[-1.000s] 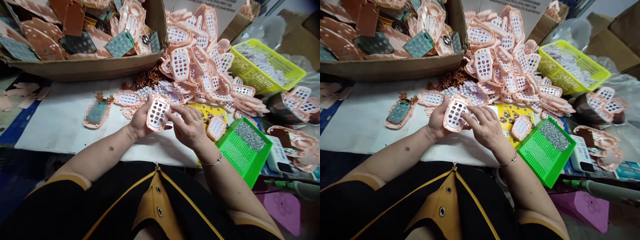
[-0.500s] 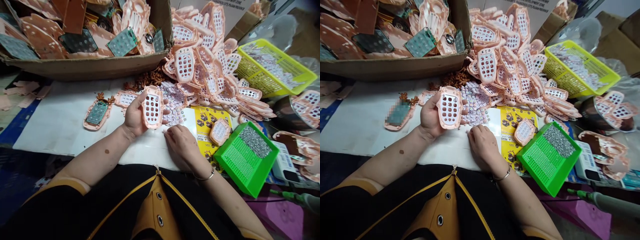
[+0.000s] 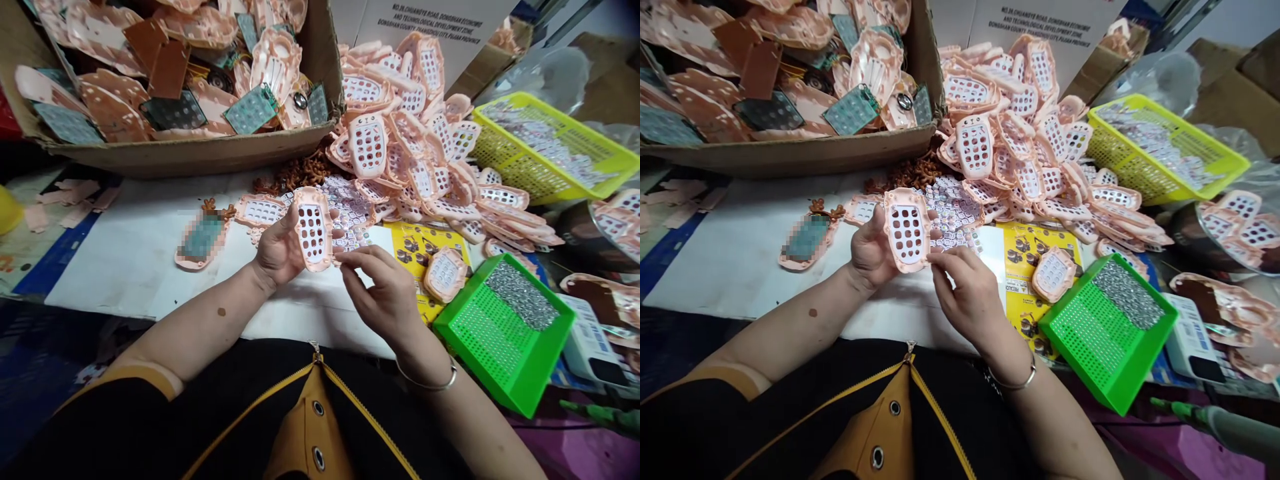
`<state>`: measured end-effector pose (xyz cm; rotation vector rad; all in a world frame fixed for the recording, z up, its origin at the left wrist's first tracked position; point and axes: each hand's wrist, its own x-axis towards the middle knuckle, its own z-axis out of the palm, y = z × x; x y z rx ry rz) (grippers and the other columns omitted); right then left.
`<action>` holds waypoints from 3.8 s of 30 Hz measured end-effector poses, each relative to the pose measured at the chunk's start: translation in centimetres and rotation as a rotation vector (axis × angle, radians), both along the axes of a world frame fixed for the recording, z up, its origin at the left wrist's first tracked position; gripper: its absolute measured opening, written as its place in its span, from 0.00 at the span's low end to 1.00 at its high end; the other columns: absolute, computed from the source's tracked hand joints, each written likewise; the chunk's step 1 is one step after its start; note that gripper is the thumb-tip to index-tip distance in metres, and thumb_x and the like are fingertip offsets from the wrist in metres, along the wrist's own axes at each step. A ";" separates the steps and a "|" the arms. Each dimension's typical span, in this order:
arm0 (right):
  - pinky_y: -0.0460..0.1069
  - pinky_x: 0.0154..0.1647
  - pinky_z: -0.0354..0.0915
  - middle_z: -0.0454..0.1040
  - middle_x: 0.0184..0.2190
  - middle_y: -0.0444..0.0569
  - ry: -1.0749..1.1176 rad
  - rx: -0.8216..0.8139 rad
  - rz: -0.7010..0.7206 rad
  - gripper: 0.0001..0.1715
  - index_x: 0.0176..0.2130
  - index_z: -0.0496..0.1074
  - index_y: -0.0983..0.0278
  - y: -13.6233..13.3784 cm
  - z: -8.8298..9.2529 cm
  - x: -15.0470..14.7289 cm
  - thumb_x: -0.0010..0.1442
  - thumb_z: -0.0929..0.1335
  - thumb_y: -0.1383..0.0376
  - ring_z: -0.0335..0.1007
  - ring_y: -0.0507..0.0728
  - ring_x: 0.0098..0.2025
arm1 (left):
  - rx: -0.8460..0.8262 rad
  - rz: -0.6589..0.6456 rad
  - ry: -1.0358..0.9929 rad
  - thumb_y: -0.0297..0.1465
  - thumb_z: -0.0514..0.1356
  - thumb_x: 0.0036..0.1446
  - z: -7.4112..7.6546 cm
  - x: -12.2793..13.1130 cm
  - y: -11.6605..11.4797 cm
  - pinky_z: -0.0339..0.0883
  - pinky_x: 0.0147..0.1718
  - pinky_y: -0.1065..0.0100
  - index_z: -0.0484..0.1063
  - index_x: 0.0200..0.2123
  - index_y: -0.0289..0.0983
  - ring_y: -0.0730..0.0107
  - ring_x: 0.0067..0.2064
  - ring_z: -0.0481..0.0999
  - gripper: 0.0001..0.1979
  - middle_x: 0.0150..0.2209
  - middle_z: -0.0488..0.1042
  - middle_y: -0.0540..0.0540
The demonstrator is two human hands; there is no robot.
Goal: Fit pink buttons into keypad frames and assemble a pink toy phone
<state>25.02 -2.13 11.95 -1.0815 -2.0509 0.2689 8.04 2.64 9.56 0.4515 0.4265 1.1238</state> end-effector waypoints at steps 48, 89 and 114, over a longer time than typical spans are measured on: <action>0.59 0.50 0.68 0.81 0.41 0.53 -0.051 -0.064 -0.383 0.12 0.41 0.79 0.61 4.7 -4.1 6.7 0.61 0.66 0.65 0.76 0.59 0.44 | -0.005 0.236 0.038 0.51 0.60 0.56 0.9 -0.8 0.9 0.74 0.50 0.48 0.69 0.55 0.39 0.47 0.54 0.78 0.30 0.48 0.80 0.40; 0.59 0.58 0.69 0.80 0.50 0.50 -0.270 0.235 0.081 0.22 0.51 0.74 0.60 0.9 -0.9 1.2 0.59 0.65 0.74 0.74 0.60 0.56 | 0.040 -0.191 0.047 0.46 0.70 0.47 -1.3 0.3 -0.8 0.71 0.49 0.58 0.76 0.47 0.33 0.49 0.53 0.77 0.28 0.46 0.80 0.37; 0.61 0.54 0.65 0.80 0.47 0.63 -0.732 0.033 -0.649 0.20 0.50 0.75 0.70 -2.2 -3.0 13.8 0.67 0.59 0.68 0.77 0.65 0.49 | 0.008 -0.065 0.177 0.55 0.62 0.52 0.6 0.2 -0.4 0.77 0.43 0.58 0.72 0.51 0.38 0.60 0.46 0.79 0.32 0.54 0.74 0.39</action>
